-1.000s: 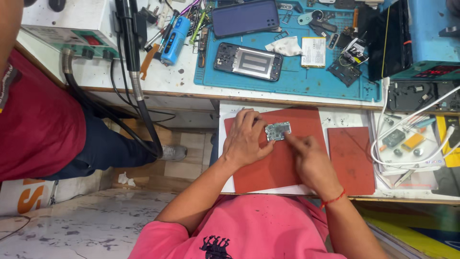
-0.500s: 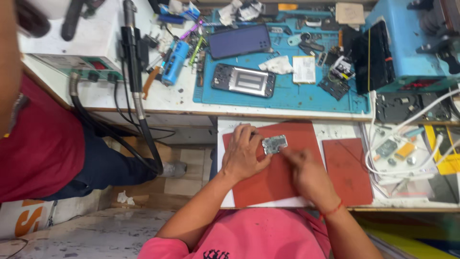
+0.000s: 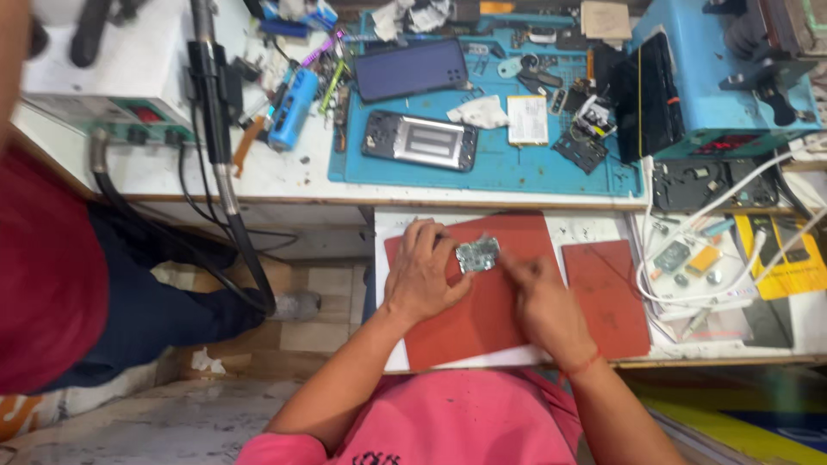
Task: The person cleans a small circuit board with a toothbrush, then uses a hot air gun to heat the board, and continues scrubbing with the toothbrush. The work is performed on a red mat on a cluttered workbench.
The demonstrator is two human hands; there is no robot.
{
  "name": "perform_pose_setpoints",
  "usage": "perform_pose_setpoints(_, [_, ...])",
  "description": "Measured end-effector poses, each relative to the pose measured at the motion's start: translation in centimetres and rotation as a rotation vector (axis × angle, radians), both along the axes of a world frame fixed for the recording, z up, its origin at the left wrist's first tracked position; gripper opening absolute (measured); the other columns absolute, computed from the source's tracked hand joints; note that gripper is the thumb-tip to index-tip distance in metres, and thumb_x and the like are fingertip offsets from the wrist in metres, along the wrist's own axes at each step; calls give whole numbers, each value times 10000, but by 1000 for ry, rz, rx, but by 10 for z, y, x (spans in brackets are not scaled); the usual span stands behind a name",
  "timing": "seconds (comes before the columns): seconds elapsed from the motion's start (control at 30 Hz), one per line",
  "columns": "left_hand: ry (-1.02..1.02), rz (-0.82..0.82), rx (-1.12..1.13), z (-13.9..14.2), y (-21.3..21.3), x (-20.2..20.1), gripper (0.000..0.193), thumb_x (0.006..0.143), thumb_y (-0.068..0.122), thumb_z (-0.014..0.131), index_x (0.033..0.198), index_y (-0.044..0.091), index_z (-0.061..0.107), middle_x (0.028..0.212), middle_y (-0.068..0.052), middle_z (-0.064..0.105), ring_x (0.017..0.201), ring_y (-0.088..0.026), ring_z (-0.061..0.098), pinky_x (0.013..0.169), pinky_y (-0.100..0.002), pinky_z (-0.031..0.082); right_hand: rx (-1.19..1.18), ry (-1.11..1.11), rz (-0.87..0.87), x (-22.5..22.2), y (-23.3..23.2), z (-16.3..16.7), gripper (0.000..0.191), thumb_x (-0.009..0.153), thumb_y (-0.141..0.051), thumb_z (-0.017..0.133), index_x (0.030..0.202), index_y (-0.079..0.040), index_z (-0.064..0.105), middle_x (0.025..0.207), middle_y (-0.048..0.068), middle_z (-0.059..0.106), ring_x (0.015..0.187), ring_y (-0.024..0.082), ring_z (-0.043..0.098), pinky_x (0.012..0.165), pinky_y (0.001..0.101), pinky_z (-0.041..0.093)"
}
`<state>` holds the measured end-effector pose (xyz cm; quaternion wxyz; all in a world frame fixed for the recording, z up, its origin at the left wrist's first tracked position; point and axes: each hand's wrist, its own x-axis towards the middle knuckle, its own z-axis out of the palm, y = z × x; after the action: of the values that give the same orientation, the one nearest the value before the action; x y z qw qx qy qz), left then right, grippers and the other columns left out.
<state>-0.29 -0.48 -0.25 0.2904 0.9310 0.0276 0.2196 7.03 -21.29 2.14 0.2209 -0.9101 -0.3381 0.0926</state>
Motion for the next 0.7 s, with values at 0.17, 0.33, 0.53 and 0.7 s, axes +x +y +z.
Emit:
perform_pose_setpoints(0.17, [-19,0,-14,0,0,1,498,682,292,858,1042,-6,688,1176,-165,560,1195,-377,486,1032,-494,452,-58,89,54,-1,1,0,607,884,-33,491,1437,-269,574,1095,166,614,789,392,682,700,509,554])
perform_pose_setpoints(0.33, [-45,-6,-29,-2,1,0,459,698,294,866,1013,4,701,1161,-142,569,1196,-367,488,1035,-495,457,-45,46,77,4,-3,-6,644,815,-14,527,1428,-209,555,1146,195,600,781,419,664,686,516,550])
perform_pose_setpoints(0.53, [-28,-31,-34,-4,1,-1,422,751,289,891,1012,8,716,1156,-120,575,1207,-359,486,1049,-500,442,-11,57,10,2,-8,-3,561,914,-19,502,1428,-229,582,1109,171,630,834,409,679,716,500,558])
perform_pose_setpoints(0.7, [-92,-20,-6,-4,0,0,451,691,293,880,1012,21,717,1146,-128,569,1209,-369,494,1086,-530,426,-85,19,-2,0,-2,9,522,942,-53,526,1428,-231,593,1081,194,622,836,418,667,697,510,552])
